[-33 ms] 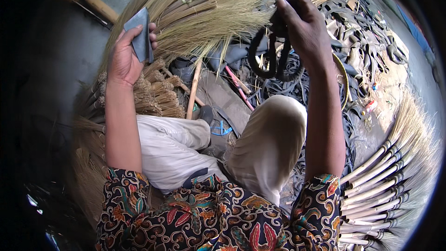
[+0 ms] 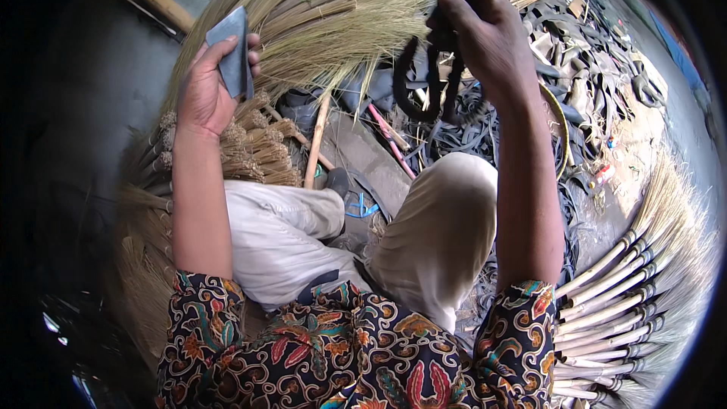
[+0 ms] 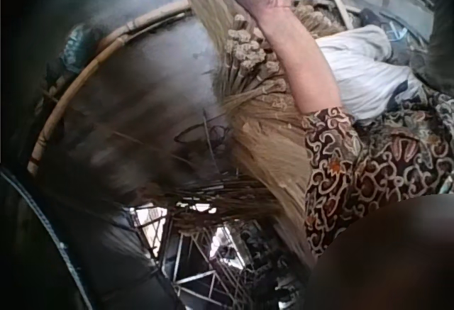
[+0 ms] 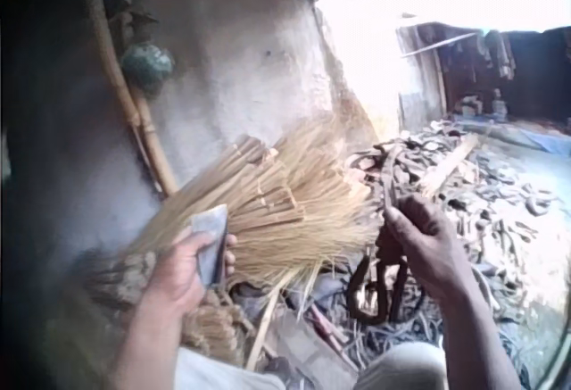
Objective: The person sits on the floor surrounded by broom materials and uses shears to cut a black rubber sheet into narrow strips. They repeatedly position the sheet and cut along its length, accumulating cut strips in a nearby basket.
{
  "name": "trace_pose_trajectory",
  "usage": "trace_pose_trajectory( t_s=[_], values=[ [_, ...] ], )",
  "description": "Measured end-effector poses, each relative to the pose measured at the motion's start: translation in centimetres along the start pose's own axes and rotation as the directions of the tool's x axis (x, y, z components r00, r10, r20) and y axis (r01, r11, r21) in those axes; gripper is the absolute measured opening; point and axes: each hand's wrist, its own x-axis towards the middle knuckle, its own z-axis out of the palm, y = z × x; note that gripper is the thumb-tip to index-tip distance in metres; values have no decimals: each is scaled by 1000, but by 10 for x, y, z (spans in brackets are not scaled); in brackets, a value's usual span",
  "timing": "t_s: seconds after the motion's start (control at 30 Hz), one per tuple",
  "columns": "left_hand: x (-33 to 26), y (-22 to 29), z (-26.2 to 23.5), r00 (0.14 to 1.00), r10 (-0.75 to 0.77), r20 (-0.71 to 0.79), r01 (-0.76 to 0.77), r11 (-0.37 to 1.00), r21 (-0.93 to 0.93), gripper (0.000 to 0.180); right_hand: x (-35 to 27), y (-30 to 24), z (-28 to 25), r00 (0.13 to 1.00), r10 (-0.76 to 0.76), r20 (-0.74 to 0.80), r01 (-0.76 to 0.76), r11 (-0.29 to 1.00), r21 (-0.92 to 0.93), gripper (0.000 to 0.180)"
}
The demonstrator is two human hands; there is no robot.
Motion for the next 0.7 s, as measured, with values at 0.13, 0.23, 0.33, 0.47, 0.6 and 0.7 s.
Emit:
trace_pose_trajectory(
  t_s=[0.13, 0.23, 0.33, 0.47, 0.6, 0.7],
  values=[
    [-15, -14, 14, 998, -51, 41, 50, 999, 8, 35, 18, -30, 79, 990, 81, 114, -97, 985, 141, 32],
    [-12, -25, 30, 978, -76, 196, 75, 997, 13, 47, 21, -35, 114, 987, 78, 140, -63, 992, -112, 32],
    [-11, -38, 35, 955, -61, 289, 40, 996, 78, 47, 24, -26, 125, 990, 29, 140, 10, 962, -274, 30],
    [1, -59, 29, 932, 10, 363, -43, 996, 82, 39, 30, -5, 130, 989, 58, 140, -23, 971, -238, 36],
    [22, -81, 12, 958, -101, 267, 112, 993, -27, 35, 15, 15, 133, 959, -260, -113, 111, 711, -695, 39],
    [29, -105, -4, 980, -188, 69, 191, 981, -43, 35, -26, 34, 145, 972, 236, -3, -199, 810, -551, 43]
  ],
)
